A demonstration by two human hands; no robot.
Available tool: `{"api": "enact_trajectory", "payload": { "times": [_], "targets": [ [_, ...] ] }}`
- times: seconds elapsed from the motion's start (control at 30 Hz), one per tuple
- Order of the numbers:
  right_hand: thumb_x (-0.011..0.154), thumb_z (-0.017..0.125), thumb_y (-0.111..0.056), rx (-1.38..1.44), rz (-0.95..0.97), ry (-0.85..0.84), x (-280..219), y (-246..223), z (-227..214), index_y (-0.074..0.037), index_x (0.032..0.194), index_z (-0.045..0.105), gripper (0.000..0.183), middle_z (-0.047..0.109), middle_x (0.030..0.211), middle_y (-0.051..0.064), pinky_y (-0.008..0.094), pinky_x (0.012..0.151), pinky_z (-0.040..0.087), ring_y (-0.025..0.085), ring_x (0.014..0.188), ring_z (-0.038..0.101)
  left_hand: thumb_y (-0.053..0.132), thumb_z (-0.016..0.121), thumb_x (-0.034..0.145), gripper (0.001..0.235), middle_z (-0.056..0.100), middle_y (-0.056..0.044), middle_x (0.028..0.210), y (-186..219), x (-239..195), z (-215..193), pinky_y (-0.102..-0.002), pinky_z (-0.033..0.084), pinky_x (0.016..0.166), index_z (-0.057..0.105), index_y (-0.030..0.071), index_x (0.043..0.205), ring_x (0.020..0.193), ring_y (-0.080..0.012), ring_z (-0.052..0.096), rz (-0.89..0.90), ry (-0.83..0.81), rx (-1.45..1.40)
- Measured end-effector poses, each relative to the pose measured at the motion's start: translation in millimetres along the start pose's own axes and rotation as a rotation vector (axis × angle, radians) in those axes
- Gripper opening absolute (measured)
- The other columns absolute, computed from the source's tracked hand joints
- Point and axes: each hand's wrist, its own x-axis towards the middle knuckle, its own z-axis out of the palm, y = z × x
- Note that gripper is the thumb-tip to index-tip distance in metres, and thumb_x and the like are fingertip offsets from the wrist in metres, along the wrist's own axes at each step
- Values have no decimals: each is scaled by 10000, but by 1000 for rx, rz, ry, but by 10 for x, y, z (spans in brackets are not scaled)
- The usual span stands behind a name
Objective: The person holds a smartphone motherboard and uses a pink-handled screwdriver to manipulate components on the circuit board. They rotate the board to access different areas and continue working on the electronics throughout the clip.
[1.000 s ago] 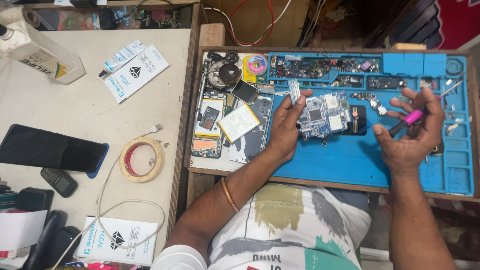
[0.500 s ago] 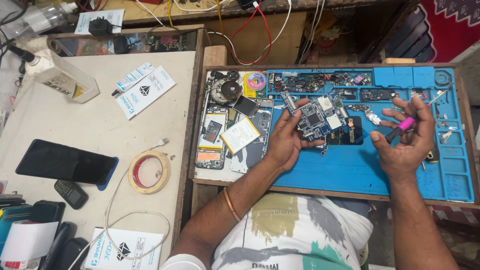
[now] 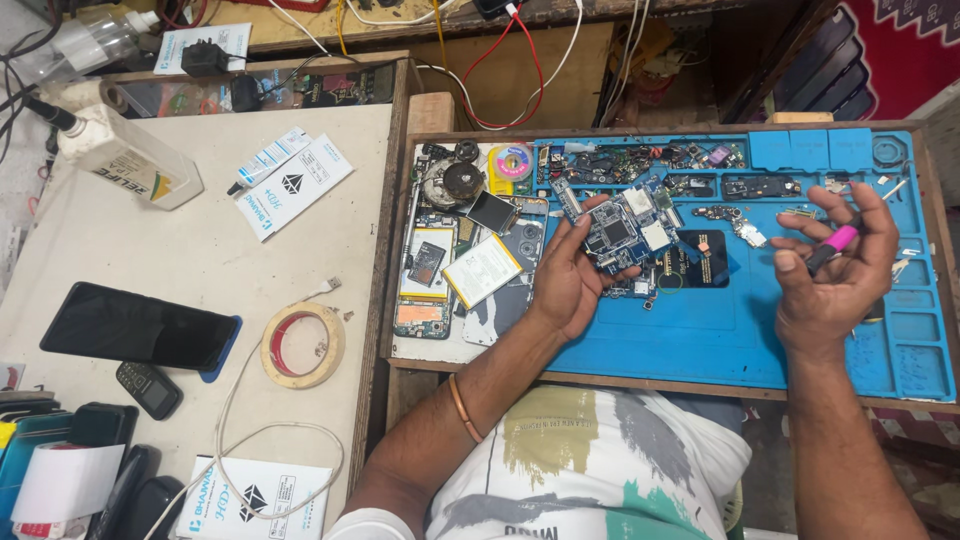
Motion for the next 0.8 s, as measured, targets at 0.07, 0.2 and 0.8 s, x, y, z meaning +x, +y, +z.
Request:
{"api": "enact_trajectory", "payload": {
  "times": [0.07,0.2,0.8],
  "targets": [
    [998,897,-382,-4,9,18,3,8,-14,-26,1600,346,890,553,1413,168,305,963,649,211,1165,677,316,377,1154,393,615,-121,1347,-1,-4,7,-408,631,849,451,146,1500,1156,-238,664,0,8,-4],
    [1001,888,-409,-10,11,27,9,8,-26,-34,1599,345,890,556,1404,158,309,952,656,209,1161,681,317,374,1154,370,608,-123,1363,13,-13,30,-423,624,881,441,161,1482,1175,-246,662,18,-8,-31],
    [950,646,-705,459,225,44,1,49,-150,-63,1577,382,936,627,1335,171,359,910,633,245,1046,693,270,516,1118,335,686,-69,1138,-45,-11,4,-249,588,597,515,99,1406,884,-128,714,79,90,109]
  ]
}}
